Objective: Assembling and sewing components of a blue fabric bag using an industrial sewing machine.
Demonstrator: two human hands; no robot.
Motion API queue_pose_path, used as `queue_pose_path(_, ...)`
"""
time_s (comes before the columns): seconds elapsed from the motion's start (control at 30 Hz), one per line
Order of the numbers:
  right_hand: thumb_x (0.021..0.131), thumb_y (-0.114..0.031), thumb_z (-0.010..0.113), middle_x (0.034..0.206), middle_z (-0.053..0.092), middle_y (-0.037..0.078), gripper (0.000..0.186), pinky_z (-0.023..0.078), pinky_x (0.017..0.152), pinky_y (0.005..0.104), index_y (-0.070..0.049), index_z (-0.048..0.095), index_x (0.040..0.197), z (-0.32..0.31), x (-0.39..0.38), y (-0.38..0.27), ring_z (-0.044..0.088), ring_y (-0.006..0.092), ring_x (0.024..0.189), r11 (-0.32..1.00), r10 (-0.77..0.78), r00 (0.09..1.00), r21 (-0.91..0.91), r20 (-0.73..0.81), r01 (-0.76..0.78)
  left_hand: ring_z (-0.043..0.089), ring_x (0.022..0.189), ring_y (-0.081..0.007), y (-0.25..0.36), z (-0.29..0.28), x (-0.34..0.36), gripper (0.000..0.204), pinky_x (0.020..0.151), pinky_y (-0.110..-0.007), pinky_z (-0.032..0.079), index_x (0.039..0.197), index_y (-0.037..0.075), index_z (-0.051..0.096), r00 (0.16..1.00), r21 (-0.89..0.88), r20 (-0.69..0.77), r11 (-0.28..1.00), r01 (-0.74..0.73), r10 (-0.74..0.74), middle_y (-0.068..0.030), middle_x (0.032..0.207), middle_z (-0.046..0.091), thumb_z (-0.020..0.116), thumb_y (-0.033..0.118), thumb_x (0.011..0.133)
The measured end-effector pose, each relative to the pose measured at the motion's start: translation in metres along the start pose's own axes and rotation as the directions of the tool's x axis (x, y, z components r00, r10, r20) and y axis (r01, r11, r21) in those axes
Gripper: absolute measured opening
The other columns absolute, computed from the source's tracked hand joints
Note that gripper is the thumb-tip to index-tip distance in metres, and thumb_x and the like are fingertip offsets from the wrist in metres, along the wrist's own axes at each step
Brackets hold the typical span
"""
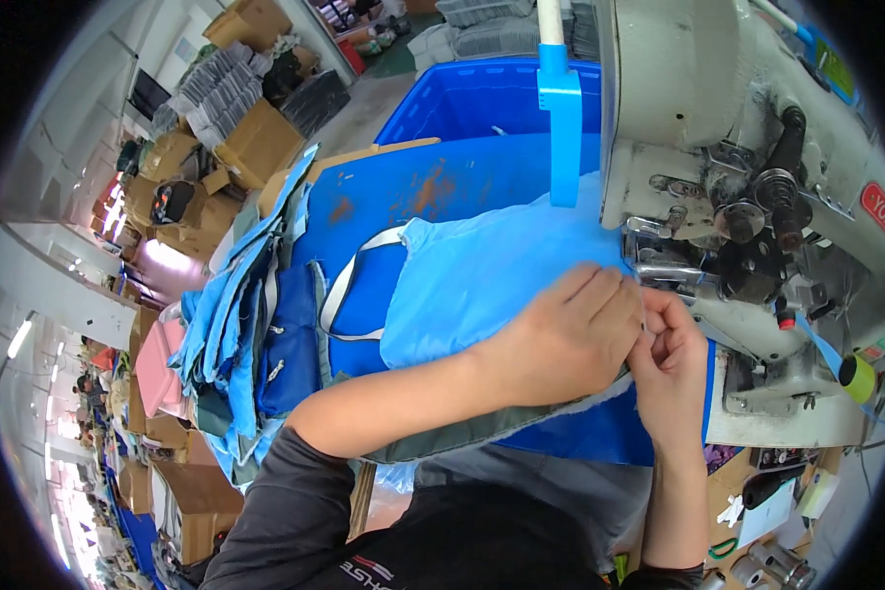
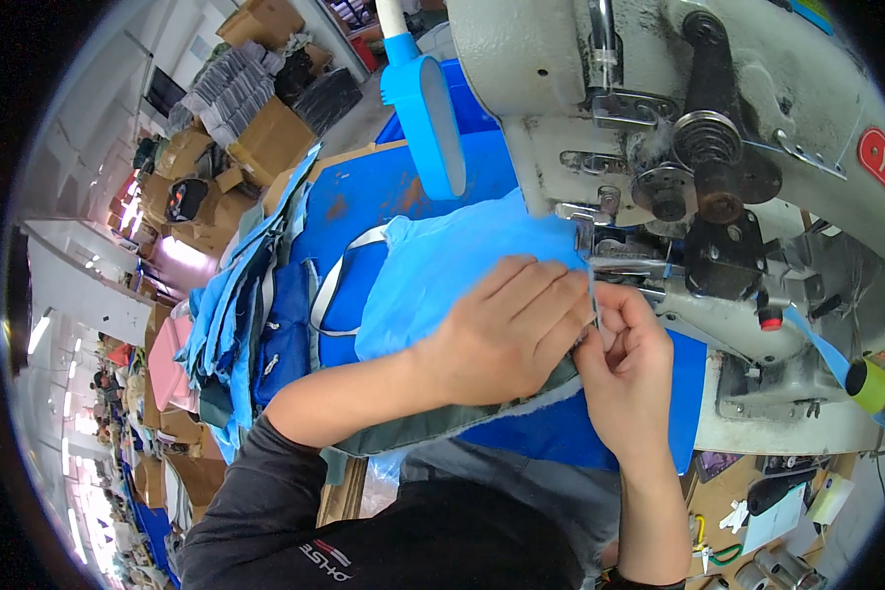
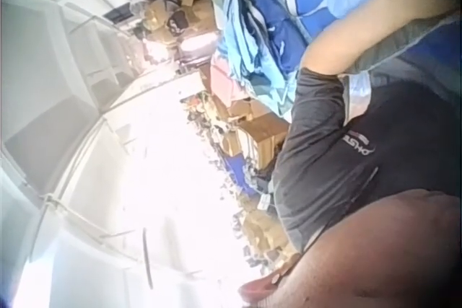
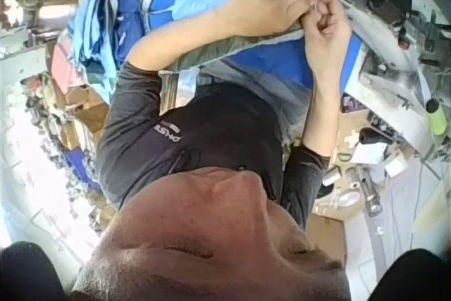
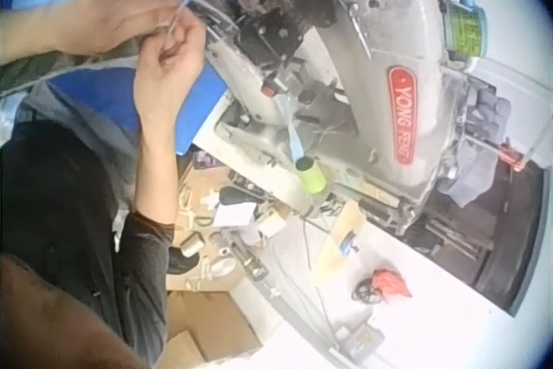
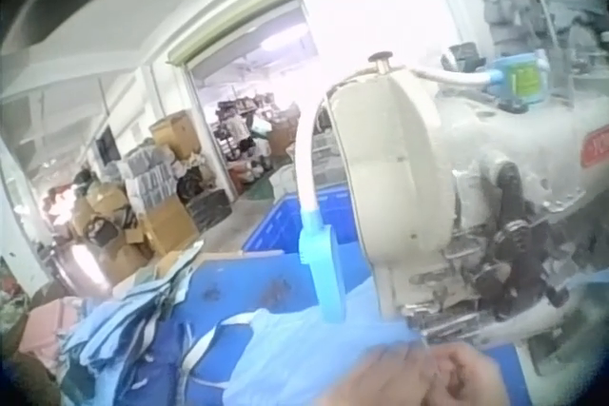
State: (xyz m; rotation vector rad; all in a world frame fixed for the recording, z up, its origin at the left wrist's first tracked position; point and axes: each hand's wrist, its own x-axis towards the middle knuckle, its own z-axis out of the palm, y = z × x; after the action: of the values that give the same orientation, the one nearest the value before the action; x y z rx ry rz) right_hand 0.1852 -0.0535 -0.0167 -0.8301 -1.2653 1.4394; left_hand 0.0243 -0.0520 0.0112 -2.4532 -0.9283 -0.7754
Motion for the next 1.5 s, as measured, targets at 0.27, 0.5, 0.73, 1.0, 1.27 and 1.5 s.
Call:
queue_pose_path(0.27, 0.090, 0.004, 0.060, 0.076, 0.066, 0.004, 0.008, 0.042, 0.052, 0.0199, 0.003, 0.060, 0.098, 0.006, 0.003, -0.022, 0.056, 0.0024, 0.063, 0.826, -0.114, 0.989, -0.562, -0.091, 0.043, 0.062, 0.093, -0.0271, 0.036, -0.044, -0.024, 0.046, 0.079, -0.038, 0.050, 0.115, -0.002, 0.061, 0.973, -0.053, 0.122, 0.977, 0.205, -0.197, -0.0128, 0.102, 0.062, 0.067, 0.016, 0.073)
queue_pose_path(0.5, 0.093, -0.002, 0.062, 0.073, 0.062, 0.002, 0.006, 0.043, 0.054, 0.0216, -0.001, 0.057, 0.092, 0.006, -0.009, -0.003, 0.056, 0.0034, 0.065, 0.889, -0.063, 0.995, -0.458, -0.078, 0.021, 0.064, 0.062, -0.0239, 0.062, -0.040, -0.050, 0.048, 0.049, -0.034, 0.048, 0.130, -0.007, 0.049, 0.872, -0.336, 0.409, 0.844, 0.419, -0.270, -0.0109, 0.082, 0.061, 0.060, 0.010, 0.087)
queue_pose_path(0.73, 0.100, -0.010, 0.059, 0.083, 0.061, -0.003, 0.009, 0.038, 0.056, 0.0187, -0.002, 0.060, 0.104, 0.021, -0.018, 0.021, 0.047, 0.0007, 0.067, 0.997, 0.014, 0.999, 0.074, -0.040, -0.011, 0.063, 0.071, -0.0270, 0.044, -0.033, -0.038, 0.041, 0.058, -0.037, 0.050, 0.121, -0.001, 0.061, 0.922, -0.311, 0.252, 0.878, 0.363, -0.292, -0.0098, 0.089, 0.063, 0.070, 0.014, 0.083)
queue_pose_path(1.0, 0.096, -0.006, 0.063, 0.070, 0.055, -0.002, 0.009, 0.032, 0.052, 0.0207, 0.002, 0.064, 0.095, 0.014, -0.020, 0.007, 0.040, 0.0017, 0.061, 0.950, -0.178, 0.968, -0.287, -0.175, 0.123, 0.058, 0.077, -0.0238, -0.009, -0.001, -0.007, 0.039, 0.061, -0.033, 0.047, 0.107, -0.001, 0.068, 0.982, 0.012, -0.179, 0.998, 0.060, -0.057, -0.0106, 0.091, 0.060, 0.067, 0.006, 0.069)
queue_pose_path(1.27, 0.095, -0.007, 0.065, 0.064, 0.055, 0.000, 0.011, 0.031, 0.048, 0.0217, 0.003, 0.064, 0.092, 0.006, -0.019, 0.001, 0.042, 0.0024, 0.056, 0.939, -0.167, 0.979, -0.321, -0.115, 0.122, 0.056, 0.062, -0.0210, -0.032, -0.011, -0.006, 0.017, 0.054, -0.034, 0.044, 0.090, 0.001, 0.066, 0.998, -0.138, 0.043, 0.990, -0.035, 0.041, -0.0078, 0.082, 0.060, 0.070, 0.006, 0.074)
queue_pose_path(1.5, 0.096, -0.007, 0.063, 0.063, 0.057, 0.003, 0.011, 0.033, 0.045, 0.0224, 0.003, 0.061, 0.092, 0.006, -0.017, 0.006, 0.047, 0.0024, 0.055, 0.941, -0.175, 0.983, -0.303, -0.057, 0.150, 0.056, 0.062, -0.0235, -0.025, -0.008, 0.013, 0.010, 0.052, -0.035, 0.042, 0.086, 0.000, 0.065, 0.889, -0.473, 0.022, 0.779, 0.412, -0.457, -0.0101, 0.071, 0.059, 0.073, 0.004, 0.082)
